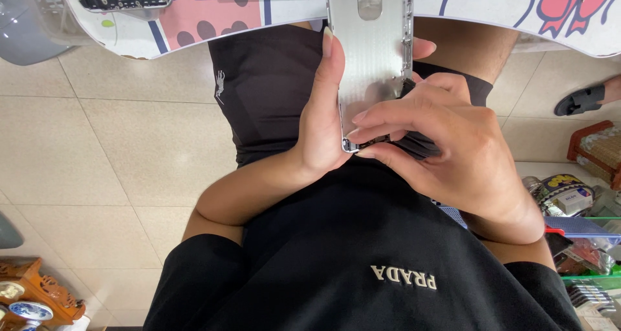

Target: The person disassembles and repairs a mobile phone on a workbench using precision tools.

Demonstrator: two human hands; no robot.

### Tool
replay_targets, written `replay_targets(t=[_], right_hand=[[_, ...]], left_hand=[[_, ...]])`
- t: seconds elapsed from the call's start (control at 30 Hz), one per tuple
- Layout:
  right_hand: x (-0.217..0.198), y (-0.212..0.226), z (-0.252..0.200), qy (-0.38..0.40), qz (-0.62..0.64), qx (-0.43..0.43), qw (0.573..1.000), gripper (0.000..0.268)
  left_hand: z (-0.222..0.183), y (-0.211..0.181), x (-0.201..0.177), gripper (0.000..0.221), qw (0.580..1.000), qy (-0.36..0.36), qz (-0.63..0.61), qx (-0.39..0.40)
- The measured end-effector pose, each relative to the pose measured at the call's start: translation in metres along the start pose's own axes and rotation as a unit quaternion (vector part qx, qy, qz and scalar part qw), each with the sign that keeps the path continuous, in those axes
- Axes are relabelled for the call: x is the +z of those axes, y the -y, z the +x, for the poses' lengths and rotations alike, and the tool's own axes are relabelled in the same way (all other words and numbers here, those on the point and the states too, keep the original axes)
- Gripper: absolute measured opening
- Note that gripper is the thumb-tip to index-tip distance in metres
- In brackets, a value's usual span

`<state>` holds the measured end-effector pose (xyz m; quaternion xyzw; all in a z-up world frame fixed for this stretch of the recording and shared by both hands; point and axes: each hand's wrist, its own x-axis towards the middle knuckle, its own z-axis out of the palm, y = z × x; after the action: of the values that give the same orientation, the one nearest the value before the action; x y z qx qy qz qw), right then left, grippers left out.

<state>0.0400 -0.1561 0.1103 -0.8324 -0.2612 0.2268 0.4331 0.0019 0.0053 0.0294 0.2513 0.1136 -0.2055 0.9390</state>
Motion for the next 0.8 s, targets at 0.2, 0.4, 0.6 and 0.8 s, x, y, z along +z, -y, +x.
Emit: replay_targets(t=[0.2, 0.4, 0.6, 0.8], right_hand=[[0.006, 0.011, 0.018, -0.092, -0.124, -0.164, 0.974, 0.032], [0.018, -0.041, 0.004, -0.219, -0.165, -0.202, 0.940, 0.031], [0.023, -0.037, 0.026, -0.198, -0.222, -0.239, 0.925, 0.027], [0.025, -0.043, 0.021, -0.166, -0.220, -0.207, 0.939, 0.026]], left_hand=[[-0.001, -0.013, -0.008, 0.094, 0.979, 0.055, -0.189, -0.046], [0.002, -0.041, -0.033, 0.088, 0.998, 0.029, -0.017, 0.045], [-0.002, -0.040, -0.050, 0.080, 0.995, 0.036, 0.018, 0.096], [0.002, -0.042, -0.051, 0.079, 0.988, 0.037, 0.066, 0.132]])
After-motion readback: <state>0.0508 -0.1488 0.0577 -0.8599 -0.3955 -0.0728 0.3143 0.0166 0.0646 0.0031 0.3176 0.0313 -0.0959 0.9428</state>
